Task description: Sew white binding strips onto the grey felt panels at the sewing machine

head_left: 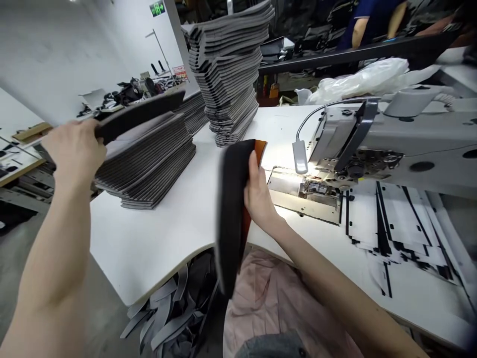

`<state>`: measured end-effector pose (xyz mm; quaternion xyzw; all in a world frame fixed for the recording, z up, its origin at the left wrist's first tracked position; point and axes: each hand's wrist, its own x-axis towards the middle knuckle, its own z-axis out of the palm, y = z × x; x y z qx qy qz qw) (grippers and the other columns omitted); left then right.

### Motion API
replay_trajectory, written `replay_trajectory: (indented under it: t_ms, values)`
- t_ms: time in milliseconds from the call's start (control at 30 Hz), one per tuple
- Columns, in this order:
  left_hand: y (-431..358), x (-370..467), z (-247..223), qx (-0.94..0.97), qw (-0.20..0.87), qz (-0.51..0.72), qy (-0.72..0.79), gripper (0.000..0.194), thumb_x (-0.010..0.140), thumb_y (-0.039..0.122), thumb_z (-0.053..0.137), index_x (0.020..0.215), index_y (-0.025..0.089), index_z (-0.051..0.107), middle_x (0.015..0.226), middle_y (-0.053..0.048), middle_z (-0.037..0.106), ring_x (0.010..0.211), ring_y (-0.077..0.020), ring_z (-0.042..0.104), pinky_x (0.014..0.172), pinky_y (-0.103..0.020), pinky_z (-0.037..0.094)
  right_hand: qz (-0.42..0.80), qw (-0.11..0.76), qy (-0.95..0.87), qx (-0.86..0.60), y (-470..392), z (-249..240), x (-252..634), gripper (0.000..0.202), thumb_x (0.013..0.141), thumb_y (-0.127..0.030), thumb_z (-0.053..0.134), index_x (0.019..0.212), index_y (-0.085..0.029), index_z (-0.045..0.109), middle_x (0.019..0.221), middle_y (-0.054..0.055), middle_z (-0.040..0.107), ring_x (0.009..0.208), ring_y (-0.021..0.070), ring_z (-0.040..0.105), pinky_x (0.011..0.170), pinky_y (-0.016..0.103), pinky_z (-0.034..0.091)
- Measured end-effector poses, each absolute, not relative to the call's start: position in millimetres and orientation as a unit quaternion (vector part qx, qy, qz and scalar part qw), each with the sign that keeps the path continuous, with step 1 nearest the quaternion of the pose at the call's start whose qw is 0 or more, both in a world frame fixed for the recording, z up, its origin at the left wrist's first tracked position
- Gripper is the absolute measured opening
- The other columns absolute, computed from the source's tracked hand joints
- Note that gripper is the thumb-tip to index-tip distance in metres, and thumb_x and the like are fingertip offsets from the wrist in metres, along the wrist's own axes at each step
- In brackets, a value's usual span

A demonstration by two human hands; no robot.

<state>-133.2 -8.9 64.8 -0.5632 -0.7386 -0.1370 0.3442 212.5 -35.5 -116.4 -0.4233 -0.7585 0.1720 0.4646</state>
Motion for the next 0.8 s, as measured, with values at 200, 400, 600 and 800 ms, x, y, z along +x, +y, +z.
replay_trajectory:
  t_ms: [200,400,600,800]
  values:
    - [-87,3,32,-0.740,0.353,-0.004,-0.573,0.064,0.078,0.021,0.047,0.141,0.028,0.052,0.056,-0.002,0.050,0.039,-0.0161,0.038,0.048,-0.037,0.045,0.178,0.477,-0.709,-0.488,-22,-134,209,0.051,0.096,-0.017,0.034,0.141,-0.020,0.057,0.116,0.014,0.054,0.097,0.0232,0.062,0.089,0.044,0.054]
    - [-147,78,-45,-0.934,0.062,0.187,-0.298,0.071,0.067,0.011,0.062,0.138,0.006,0.053,0.069,-0.010,0.067,0.044,-0.0198,0.053,0.034,-0.031,0.030,0.524,0.561,-0.467,-0.438,-28,-167,236,0.046,0.092,-0.059,0.045,0.097,-0.019,0.067,0.083,0.005,0.066,0.082,0.0216,0.063,0.080,0.037,0.054]
    - [-69,127,-46,-0.929,-0.142,0.073,-0.335,0.038,0.101,0.032,0.035,0.099,0.017,0.070,0.087,-0.009,0.072,0.077,-0.0217,0.068,0.070,-0.034,0.053,0.508,0.591,-0.423,-0.463,-42,-191,250,0.033,0.069,-0.042,0.069,0.091,-0.019,0.061,0.089,0.003,0.069,0.085,0.0219,0.062,0.079,0.036,0.052]
    - [49,156,-104,-0.888,-0.230,-0.071,-0.391,0.041,0.099,0.024,0.032,0.122,0.017,0.065,0.121,-0.009,0.069,0.115,-0.0236,0.061,0.104,-0.038,0.044,0.496,0.573,-0.446,-0.476,-47,-198,272,0.050,0.062,-0.027,0.070,0.109,-0.019,0.058,0.102,0.005,0.069,0.097,0.0243,0.063,0.087,0.038,0.052]
